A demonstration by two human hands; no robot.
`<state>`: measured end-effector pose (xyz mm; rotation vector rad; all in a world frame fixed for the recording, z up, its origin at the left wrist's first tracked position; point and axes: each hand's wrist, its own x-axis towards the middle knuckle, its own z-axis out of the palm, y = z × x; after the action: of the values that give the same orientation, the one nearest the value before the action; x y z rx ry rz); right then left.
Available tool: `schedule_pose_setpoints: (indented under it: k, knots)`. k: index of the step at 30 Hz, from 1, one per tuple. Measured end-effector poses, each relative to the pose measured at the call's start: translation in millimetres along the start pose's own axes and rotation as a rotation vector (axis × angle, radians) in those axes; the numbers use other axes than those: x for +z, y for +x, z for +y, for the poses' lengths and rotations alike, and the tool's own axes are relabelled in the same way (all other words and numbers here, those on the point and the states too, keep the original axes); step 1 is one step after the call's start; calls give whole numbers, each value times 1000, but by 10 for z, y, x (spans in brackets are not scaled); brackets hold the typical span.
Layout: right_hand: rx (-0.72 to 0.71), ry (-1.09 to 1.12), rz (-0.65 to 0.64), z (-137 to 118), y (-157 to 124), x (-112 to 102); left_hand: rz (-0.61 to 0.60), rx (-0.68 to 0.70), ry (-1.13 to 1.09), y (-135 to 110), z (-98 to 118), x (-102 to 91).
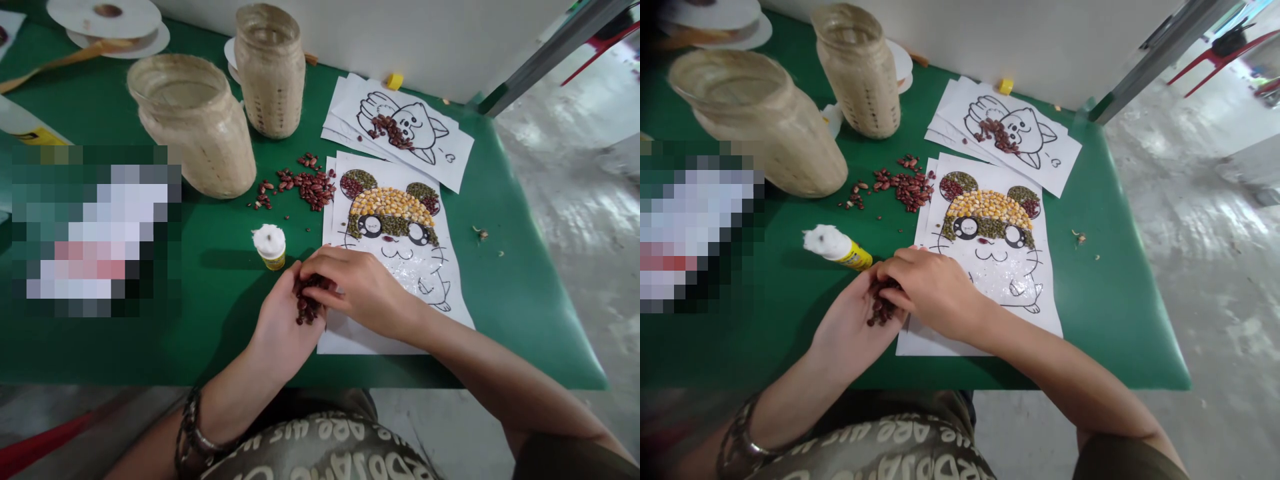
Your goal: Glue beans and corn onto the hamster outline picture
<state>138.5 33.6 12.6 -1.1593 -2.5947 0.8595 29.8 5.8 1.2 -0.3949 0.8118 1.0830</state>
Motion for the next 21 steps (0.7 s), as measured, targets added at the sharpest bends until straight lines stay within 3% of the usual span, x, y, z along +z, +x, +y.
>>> schedule_pose_setpoints:
  k: [3,6,8,11,13,15,18,21]
  knots:
    - [-42,48,4,3,-8,-15,-19,-12,12,-2,0,-5]
    - [-24,230,45,20,-31,-51,43,-5,39,1,-8,-5]
    - [69,490,121,53,-41,-85,58,15,41,-3,-15,6]
    - [269,1056,225,121,-25,-146,-11,11,35,-21,-22,25]
    - [394,1405,249,160,2,-182,-32,-1,39,-32,-22,30]
    - [485,1621,257,180,29,-204,-27,-6,46,-37,-20,26]
    - [529,1724,259,177,45,-200,-34,-5,43,-28,-19,15]
    - [483,1649,234,170,29,-173,-42,-10,43,-16,-22,15]
